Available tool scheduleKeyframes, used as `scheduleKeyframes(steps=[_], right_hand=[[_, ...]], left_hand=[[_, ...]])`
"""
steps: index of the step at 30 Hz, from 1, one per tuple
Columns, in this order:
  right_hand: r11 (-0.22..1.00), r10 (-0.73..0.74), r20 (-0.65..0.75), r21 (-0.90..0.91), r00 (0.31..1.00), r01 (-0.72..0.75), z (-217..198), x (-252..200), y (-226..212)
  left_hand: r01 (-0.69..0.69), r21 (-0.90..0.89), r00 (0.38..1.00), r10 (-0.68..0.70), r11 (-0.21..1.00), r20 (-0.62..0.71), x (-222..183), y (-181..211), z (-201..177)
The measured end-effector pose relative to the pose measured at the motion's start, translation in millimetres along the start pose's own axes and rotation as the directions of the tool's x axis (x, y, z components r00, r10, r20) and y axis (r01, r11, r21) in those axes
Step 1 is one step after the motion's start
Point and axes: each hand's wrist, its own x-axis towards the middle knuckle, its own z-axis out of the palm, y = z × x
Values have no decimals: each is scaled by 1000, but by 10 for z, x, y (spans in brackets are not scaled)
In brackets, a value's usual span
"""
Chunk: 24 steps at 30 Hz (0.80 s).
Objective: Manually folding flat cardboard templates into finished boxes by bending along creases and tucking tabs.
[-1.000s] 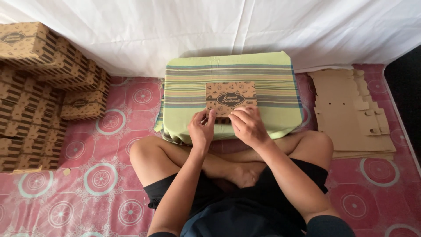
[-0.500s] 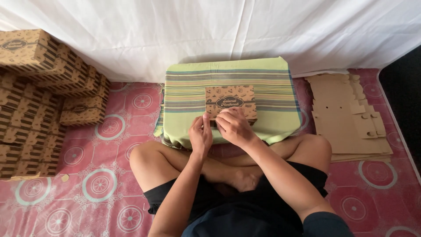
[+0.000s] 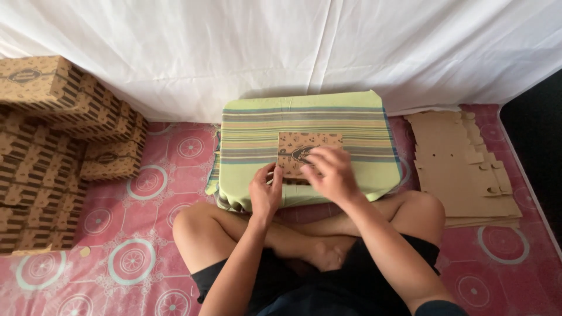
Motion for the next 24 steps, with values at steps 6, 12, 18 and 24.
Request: scheduleKeyframes(steps=[6, 12, 18, 24], right_hand=[[836, 524, 75, 148, 848, -529, -59, -202, 918], [703, 595, 387, 174, 705, -689, -44, 103, 1171], [776, 498, 547, 65, 673, -627, -65, 425, 1238], [851, 353, 641, 82, 681, -518, -66, 728, 1033]], left_hand=[[-93, 59, 993, 88, 994, 81, 750, 38, -40], [-55, 121, 943, 12, 991, 333, 1389, -130, 136], [-106, 221, 891, -6, 969, 454, 1460, -9, 201], [-243, 186, 852, 118, 952, 509, 1367, 37, 326]])
